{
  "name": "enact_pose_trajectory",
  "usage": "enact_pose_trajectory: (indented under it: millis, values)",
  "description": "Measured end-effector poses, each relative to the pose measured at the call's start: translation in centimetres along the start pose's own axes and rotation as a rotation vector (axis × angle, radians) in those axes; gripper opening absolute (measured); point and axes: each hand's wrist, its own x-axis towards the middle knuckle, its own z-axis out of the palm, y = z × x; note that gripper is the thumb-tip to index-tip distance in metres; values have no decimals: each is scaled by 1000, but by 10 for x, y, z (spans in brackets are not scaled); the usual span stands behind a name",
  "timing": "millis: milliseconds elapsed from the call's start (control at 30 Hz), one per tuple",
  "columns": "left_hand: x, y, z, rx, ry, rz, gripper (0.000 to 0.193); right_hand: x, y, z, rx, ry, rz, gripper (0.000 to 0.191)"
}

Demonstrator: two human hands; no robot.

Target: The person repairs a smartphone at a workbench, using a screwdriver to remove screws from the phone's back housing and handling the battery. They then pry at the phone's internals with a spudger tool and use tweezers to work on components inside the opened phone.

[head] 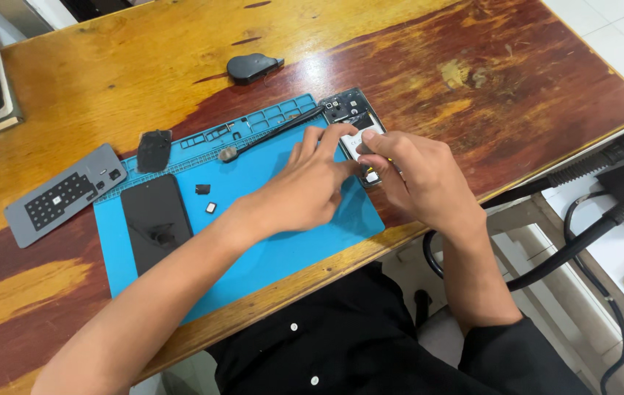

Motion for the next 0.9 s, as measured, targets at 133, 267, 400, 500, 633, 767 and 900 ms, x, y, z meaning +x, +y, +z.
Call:
enact_pose_trajectory:
  millis: [133, 267, 400, 500, 633, 767, 900]
  values:
    - [0, -4, 2, 7, 20, 1, 39, 0, 1, 5, 14, 13, -15, 34]
    - [0, -7, 7, -21, 1, -32, 39, -3, 4, 9, 21, 11, 0, 33]
    - [1, -9, 9, -23, -4, -37, 41, -8, 9, 11, 13, 0, 3, 32]
    - [2, -9, 9, -20, 2, -28, 41, -10, 12, 13, 29, 3, 15, 31]
    - [3, -7, 8, -16, -3, -37, 39, -13, 13, 14, 20, 15, 7, 32]
    - [2, -3, 4, 4, -32, -75, 37, -14, 13, 12, 66, 3, 57, 33]
    - [-12, -6, -12, 90, 146, 22, 50, -15, 16, 6, 169, 7, 121, 35]
